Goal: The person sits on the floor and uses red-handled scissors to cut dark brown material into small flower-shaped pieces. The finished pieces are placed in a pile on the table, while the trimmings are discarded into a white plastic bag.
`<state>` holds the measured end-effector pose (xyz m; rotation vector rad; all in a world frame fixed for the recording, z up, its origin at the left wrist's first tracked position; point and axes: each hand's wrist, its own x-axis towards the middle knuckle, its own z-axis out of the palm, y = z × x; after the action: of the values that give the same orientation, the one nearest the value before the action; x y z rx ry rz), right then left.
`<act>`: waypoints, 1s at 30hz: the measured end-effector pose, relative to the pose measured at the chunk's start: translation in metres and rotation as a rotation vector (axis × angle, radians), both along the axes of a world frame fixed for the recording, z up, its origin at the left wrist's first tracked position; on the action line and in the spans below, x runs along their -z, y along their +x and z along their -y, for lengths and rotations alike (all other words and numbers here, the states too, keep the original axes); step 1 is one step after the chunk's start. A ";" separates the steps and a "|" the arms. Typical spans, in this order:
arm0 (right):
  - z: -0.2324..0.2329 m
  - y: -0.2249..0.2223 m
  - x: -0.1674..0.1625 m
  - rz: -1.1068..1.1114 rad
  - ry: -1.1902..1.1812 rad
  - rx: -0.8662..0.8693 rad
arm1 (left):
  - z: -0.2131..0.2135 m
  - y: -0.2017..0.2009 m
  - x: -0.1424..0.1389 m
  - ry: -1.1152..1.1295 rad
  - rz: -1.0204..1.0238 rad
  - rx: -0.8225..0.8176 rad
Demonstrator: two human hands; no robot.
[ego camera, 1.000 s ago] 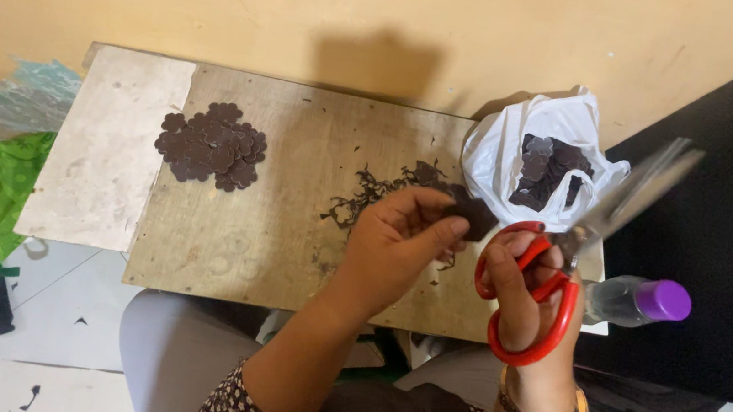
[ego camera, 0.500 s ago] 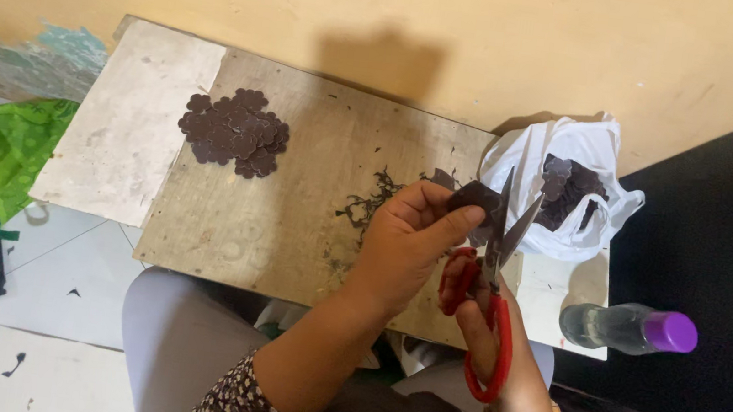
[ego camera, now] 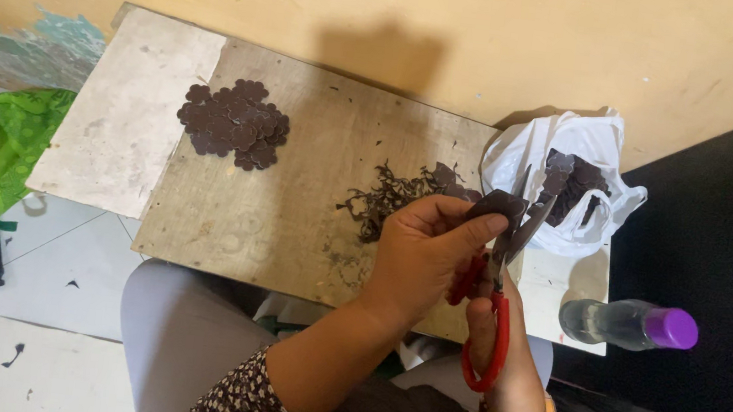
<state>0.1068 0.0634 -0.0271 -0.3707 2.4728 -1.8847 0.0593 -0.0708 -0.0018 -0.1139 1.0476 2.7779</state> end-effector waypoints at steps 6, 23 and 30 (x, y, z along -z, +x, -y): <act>-0.009 -0.006 0.024 -0.053 -0.006 0.016 | -0.008 0.004 0.001 -0.061 0.015 -0.036; -0.002 -0.007 0.038 0.008 -0.200 0.085 | -0.020 0.007 0.008 0.034 -0.013 -0.065; -0.010 -0.008 0.037 0.043 -0.211 0.071 | -0.010 0.003 0.006 -0.010 0.006 -0.028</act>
<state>0.0993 0.0735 -0.0643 -0.2447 2.2965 -2.1641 0.0625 -0.0603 -0.0076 -0.1390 1.0663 2.7955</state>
